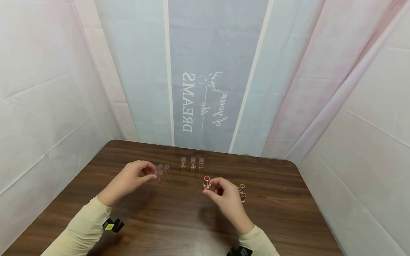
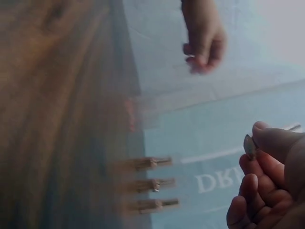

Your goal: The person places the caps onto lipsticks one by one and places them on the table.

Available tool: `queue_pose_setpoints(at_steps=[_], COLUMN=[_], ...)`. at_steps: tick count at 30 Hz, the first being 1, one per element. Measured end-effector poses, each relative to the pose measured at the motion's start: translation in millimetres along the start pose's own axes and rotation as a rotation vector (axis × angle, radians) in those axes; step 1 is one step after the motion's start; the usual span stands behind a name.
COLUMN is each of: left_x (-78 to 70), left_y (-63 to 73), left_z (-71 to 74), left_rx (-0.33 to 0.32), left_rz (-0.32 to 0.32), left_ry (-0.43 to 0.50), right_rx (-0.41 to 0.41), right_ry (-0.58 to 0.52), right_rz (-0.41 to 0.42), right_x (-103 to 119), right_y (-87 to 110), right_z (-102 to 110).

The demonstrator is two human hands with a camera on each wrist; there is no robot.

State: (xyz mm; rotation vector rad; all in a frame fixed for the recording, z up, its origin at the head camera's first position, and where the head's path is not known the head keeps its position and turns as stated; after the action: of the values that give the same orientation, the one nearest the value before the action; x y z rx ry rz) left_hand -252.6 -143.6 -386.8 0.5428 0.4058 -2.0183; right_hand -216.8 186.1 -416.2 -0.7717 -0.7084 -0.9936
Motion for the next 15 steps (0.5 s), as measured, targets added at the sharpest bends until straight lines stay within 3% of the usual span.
queue_pose_setpoints(at_steps=[4,8,15], left_x=[-7.7,-21.1,-55.9], left_y=[1.0,4.5,-3.8], left_z=[-2.1,-4.5,-3.2], left_rx=[0.005,0.006,-0.022], left_rz=[-0.006,-0.028,-0.130], left_ry=[0.007,0.041,0.064], right_rx=[0.007,0.032,0.049], right_ry=[0.005,0.005,0.015], right_rz=[0.032,0.014,-0.025], right_x=[-2.7,-5.3,-3.8], right_y=[-0.5,1.1,2.8], right_z=[-14.6,-22.9,-19.0])
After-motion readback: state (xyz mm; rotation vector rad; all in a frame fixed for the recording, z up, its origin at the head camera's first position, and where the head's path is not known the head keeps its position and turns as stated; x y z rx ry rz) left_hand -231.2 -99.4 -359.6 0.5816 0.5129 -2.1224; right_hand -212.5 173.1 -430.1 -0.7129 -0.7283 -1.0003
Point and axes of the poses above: each hand's wrist, its own y-axis away from the middle knuckle, its own z-axis out of the back of the hand, x = y × z, the point moved 6 cm from there along -y, towards the middle knuckle, and after that the axes turned 15 degrees about x, right-handed, at the moved point
